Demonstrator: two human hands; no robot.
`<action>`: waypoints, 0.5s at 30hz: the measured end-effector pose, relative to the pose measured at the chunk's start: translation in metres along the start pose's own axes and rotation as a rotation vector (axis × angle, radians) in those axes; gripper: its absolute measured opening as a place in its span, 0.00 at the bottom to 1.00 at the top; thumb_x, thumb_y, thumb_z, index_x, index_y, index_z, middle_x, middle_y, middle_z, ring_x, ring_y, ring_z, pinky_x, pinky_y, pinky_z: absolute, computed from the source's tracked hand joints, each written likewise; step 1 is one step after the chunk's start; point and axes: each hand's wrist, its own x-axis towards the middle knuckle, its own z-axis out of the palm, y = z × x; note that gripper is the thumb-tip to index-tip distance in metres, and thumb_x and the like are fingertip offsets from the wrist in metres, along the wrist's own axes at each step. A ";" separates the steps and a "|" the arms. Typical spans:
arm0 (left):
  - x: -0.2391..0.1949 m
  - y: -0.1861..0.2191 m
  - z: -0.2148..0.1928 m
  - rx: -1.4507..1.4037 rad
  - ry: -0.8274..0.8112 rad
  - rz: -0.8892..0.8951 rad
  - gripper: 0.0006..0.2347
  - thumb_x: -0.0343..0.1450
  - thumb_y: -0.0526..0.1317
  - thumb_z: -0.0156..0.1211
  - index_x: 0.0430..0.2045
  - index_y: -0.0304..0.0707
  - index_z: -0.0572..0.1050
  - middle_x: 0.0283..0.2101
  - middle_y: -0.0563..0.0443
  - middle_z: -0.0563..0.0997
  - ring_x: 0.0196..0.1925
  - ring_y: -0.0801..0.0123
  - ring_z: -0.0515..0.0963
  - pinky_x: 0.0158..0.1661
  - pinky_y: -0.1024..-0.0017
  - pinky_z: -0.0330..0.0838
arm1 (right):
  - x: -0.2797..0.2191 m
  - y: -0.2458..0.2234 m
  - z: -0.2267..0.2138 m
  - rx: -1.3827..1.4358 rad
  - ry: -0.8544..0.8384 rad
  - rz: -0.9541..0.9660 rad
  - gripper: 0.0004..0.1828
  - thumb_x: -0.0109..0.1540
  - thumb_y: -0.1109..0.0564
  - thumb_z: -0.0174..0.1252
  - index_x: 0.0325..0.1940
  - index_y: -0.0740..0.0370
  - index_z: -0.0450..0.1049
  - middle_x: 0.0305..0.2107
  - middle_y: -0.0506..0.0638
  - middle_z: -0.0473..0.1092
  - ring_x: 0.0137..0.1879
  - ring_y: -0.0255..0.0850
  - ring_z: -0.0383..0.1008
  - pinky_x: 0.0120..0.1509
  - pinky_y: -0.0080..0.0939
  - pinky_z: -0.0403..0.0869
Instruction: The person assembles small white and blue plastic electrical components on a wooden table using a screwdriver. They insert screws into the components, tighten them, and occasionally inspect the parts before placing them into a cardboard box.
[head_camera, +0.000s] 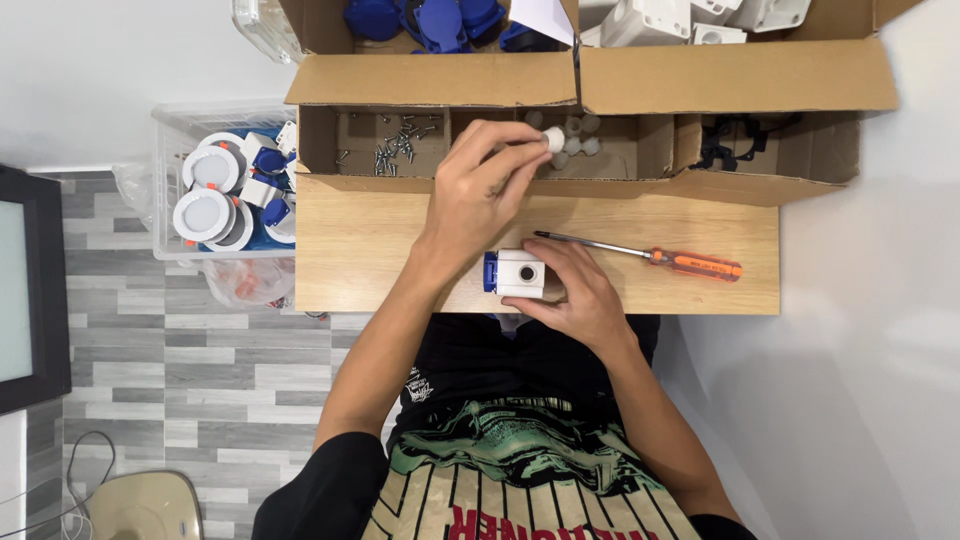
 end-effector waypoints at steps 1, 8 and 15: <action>0.000 -0.001 0.000 0.012 -0.002 0.006 0.04 0.72 0.29 0.73 0.31 0.40 0.87 0.38 0.53 0.86 0.40 0.61 0.86 0.41 0.66 0.82 | 0.000 -0.001 0.000 0.004 0.000 0.000 0.37 0.53 0.58 0.84 0.63 0.71 0.78 0.53 0.63 0.80 0.55 0.60 0.83 0.60 0.57 0.81; -0.036 -0.022 0.009 0.008 0.007 0.018 0.05 0.70 0.32 0.76 0.27 0.40 0.83 0.35 0.52 0.85 0.38 0.63 0.83 0.41 0.66 0.80 | -0.009 0.008 -0.002 0.028 0.029 -0.010 0.42 0.51 0.52 0.85 0.64 0.72 0.77 0.56 0.65 0.79 0.59 0.64 0.81 0.64 0.61 0.79; -0.054 0.024 -0.040 -0.523 -0.458 -0.134 0.01 0.72 0.35 0.68 0.34 0.40 0.83 0.43 0.41 0.87 0.55 0.44 0.84 0.61 0.43 0.74 | -0.049 0.017 -0.092 -0.266 0.092 0.041 0.34 0.55 0.52 0.82 0.61 0.65 0.80 0.58 0.63 0.77 0.66 0.64 0.77 0.72 0.64 0.73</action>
